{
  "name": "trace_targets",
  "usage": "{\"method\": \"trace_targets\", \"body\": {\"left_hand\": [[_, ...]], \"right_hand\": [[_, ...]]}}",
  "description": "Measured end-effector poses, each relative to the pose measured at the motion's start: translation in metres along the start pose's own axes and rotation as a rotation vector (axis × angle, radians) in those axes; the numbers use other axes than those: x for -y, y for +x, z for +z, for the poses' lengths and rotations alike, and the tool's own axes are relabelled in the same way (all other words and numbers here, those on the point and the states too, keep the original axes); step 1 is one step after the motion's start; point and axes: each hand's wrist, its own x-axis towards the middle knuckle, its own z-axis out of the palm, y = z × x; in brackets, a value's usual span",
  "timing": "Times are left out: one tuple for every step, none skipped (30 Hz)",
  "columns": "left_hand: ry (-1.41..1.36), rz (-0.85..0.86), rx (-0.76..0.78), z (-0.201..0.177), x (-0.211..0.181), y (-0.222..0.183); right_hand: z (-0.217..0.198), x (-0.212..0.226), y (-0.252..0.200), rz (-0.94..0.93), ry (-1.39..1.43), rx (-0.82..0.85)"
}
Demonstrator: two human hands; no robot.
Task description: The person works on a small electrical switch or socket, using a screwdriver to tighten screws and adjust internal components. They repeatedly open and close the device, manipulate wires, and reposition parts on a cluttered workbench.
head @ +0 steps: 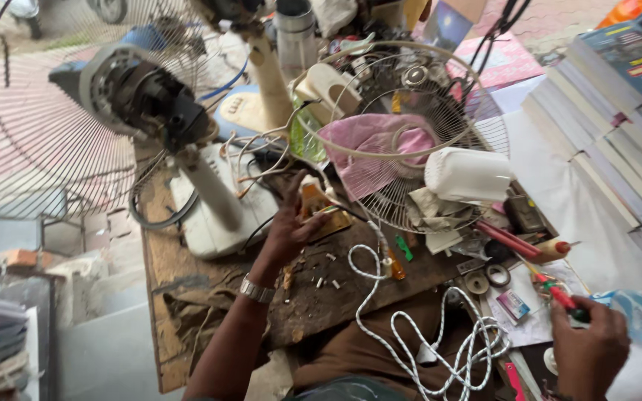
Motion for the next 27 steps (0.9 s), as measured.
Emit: {"method": "trace_targets", "body": {"left_hand": [[0.028,-0.061,-0.001,0.002,0.000,-0.001],[0.056,-0.122,-0.002,0.004,0.000,-0.003],[0.081,-0.179,0.003,0.007,0.000,-0.003],[0.117,-0.152,-0.004,0.010,0.000,-0.004],[0.154,-0.124,-0.008,0.014,0.000,-0.004],[0.190,-0.095,-0.012,0.017,-0.001,-0.004],[0.225,-0.086,-0.013,0.020,-0.001,-0.005],[0.259,-0.076,-0.014,0.024,-0.001,-0.006],[0.293,-0.067,-0.011,0.027,-0.001,-0.007],[0.367,-0.051,-0.020,0.029,-0.001,-0.008],[0.441,-0.034,-0.026,0.032,0.000,-0.010],[0.514,-0.017,-0.032,0.035,0.000,-0.011],[0.514,0.040,-0.052,0.038,0.000,-0.012],[0.513,0.098,-0.072,0.042,0.000,-0.013],[0.513,0.158,-0.093,0.045,0.001,-0.013],[0.531,0.158,-0.105,0.048,0.001,-0.013],[0.550,0.159,-0.120,0.049,0.002,-0.012],[0.569,0.160,-0.134,0.050,0.003,-0.012],[0.588,0.121,-0.134,0.051,0.006,-0.012],[0.607,0.082,-0.134,0.052,0.008,-0.011],[0.626,0.043,-0.129,0.052,0.011,-0.011],[0.583,0.108,-0.123,0.054,0.013,-0.011],[0.540,0.176,-0.116,0.055,0.015,-0.009],[0.495,0.244,-0.109,0.056,0.017,-0.006],[0.432,0.174,-0.075,0.057,0.019,-0.006],[0.369,0.103,-0.041,0.057,0.020,-0.005],[0.307,0.029,-0.005,0.058,0.021,-0.006]], "right_hand": [[-0.011,0.008,0.002,-0.006,0.046,-0.018],[-0.023,0.017,0.005,-0.013,0.093,-0.035],[-0.034,0.027,0.008,-0.005,0.184,-0.044],[-0.048,0.036,0.008,-0.008,0.316,-0.048],[-0.061,0.046,0.008,-0.009,0.447,-0.056],[-0.075,0.056,0.006,-0.021,0.619,-0.059],[-0.086,0.067,0.005,-0.009,0.751,-0.065],[-0.096,0.078,0.004,0.002,0.883,-0.074],[-0.107,0.088,0.004,0.018,0.995,-0.105],[-0.113,0.100,0.003,0.022,1.087,-0.119],[-0.121,0.113,0.001,0.028,1.171,-0.151],[-0.129,0.125,-0.001,0.014,1.224,-0.166],[-0.133,0.140,-0.002,-0.007,1.285,-0.169],[-0.140,0.155,-0.008,-0.035,1.332,-0.158],[-0.144,0.171,-0.013,-0.079,1.362,-0.118],[-0.149,0.187,-0.020,-0.128,1.384,-0.067],[-0.155,0.201,-0.024,-0.178,1.413,-0.012],[-0.159,0.214,-0.029,-0.245,1.374,0.048],[-0.162,0.226,-0.030,-0.294,1.344,0.101],[-0.163,0.236,-0.028,-0.357,1.283,0.144],[-0.164,0.246,-0.029,-0.434,1.191,0.153],[-0.163,0.254,-0.024,-0.497,1.084,0.152],[-0.160,0.263,-0.018,-0.645,1.101,0.115],[-0.157,0.271,-0.012,-0.794,1.112,0.079],[-0.155,0.279,-0.008,-0.944,1.121,0.047],[-0.154,0.287,-0.008,-0.957,1.096,0.047],[-0.154,0.294,-0.010,-0.967,1.072,0.049]]}}
